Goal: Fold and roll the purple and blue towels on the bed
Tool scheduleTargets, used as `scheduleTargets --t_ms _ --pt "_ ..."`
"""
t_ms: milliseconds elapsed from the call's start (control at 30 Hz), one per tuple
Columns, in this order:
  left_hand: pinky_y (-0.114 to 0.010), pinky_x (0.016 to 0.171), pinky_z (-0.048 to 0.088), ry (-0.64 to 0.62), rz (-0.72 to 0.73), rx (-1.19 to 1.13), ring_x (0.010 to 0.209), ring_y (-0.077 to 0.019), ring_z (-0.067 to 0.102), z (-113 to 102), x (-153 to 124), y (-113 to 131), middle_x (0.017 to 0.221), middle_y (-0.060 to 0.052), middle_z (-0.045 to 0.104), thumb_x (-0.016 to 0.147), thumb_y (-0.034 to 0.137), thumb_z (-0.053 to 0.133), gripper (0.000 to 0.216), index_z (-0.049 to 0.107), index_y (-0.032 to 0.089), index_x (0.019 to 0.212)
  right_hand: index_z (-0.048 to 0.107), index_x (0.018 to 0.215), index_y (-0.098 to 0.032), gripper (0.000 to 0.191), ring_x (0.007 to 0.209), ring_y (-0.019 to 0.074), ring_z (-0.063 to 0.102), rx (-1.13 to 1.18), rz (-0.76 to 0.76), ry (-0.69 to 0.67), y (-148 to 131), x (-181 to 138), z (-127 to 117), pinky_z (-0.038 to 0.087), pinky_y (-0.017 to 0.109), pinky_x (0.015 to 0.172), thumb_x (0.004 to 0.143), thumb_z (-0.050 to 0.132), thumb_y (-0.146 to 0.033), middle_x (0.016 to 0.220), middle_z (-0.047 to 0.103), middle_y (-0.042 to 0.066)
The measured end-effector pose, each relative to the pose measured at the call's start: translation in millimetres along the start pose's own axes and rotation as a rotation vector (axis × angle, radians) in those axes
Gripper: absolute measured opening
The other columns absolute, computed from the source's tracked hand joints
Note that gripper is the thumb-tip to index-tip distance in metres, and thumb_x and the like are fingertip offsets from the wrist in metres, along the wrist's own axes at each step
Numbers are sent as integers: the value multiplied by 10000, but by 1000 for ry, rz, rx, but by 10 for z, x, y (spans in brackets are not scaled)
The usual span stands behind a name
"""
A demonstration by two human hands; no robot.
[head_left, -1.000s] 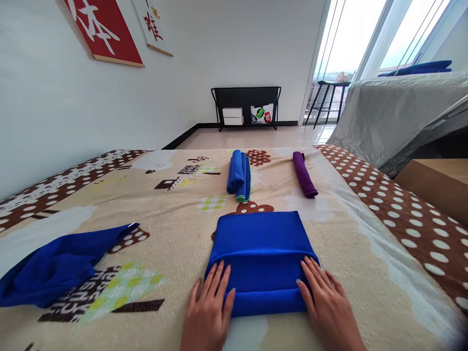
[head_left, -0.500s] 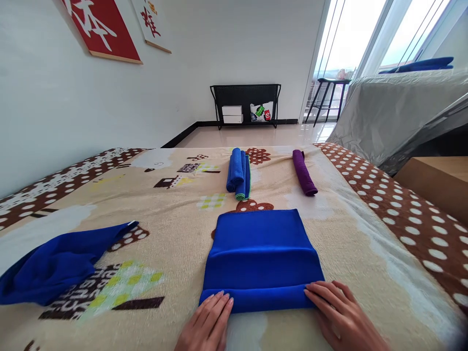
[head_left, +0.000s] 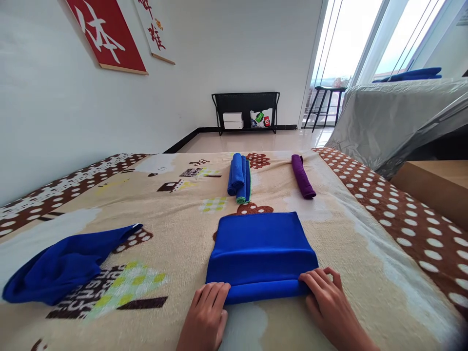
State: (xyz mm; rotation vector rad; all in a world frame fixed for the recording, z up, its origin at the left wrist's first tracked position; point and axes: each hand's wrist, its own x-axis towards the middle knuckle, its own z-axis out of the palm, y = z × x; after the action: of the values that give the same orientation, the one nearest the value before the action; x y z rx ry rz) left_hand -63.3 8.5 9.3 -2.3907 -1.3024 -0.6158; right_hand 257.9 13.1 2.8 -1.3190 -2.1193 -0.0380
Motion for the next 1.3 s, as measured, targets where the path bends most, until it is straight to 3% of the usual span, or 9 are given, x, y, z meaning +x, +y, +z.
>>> scheduleTargets --t_ms 200,300,467,600,733,867,1000,1167,1300 --pt "-306 806 479 -35 26 5 772 -178 676 -146 -115 -9 824 -14 705 746 29 423 376 612 181 1034 541 955 -228 232 792 137 577 34 -56 -211 32 -187 -103 294 342 919 835 438 -58 810 597 -33" --pt "-343 786 464 -84 -19 43 737 -188 669 -128 -135 42 786 -4 696 746 39 442 330 626 198 969 571 891 -236 210 814 149 595 -39 -26 -127 -49 -209 -48 295 353 921 797 469 -77 836 624 -26" --pt "-393 962 431 28 -6 -13 997 -224 666 14 43 322 1032 -50 739 809 40 415 396 653 170 1097 645 1126 -185 397 1076 183 617 -105 -114 151 -356 -32 192 357 354 988 865 380 -45 1148 688 63" --pt "-274 1012 432 3 249 -65 1156 -151 623 88 206 405 1206 -55 718 875 48 375 450 618 113 1248 607 1279 -144 410 1139 137 606 -96 -357 45 -482 79 295 383 289 1014 956 357 -108 1235 680 19" --pt "-287 976 447 -48 166 69 1231 -158 590 92 64 138 1350 -41 649 976 295 463 428 549 156 1372 540 1378 -130 426 1256 179 549 -266 -278 -60 -226 -22 220 348 335 1070 1003 454 -313 1399 573 33" --pt "-317 1175 241 -49 26 124 1242 -157 592 61 -200 -115 1362 -57 641 969 287 466 422 563 153 1357 528 1388 -116 453 1281 213 534 -366 -143 -47 118 -213 116 291 394 1126 1009 450 -351 1416 555 66" --pt "-455 1243 30 29 -16 139 1182 -195 637 43 -123 51 1282 -82 691 893 142 493 407 616 135 1281 587 1308 -89 393 1254 245 557 -364 -98 45 -5 -185 157 272 458 1137 971 438 -228 1363 595 107" --pt "-289 1101 345 5 174 25 1227 -145 604 147 295 532 1313 -47 674 834 90 398 491 623 107 1270 617 1275 -164 395 1263 142 550 -204 -250 -6 -537 112 363 354 310 1074 933 419 -155 1359 606 -2" --pt "-318 954 454 -46 112 115 1233 -167 598 219 287 497 1378 -38 627 940 299 451 450 574 138 1342 573 1344 -163 401 1285 166 536 -296 -145 -52 -462 128 382 355 347 1066 1004 423 -315 1407 562 13"
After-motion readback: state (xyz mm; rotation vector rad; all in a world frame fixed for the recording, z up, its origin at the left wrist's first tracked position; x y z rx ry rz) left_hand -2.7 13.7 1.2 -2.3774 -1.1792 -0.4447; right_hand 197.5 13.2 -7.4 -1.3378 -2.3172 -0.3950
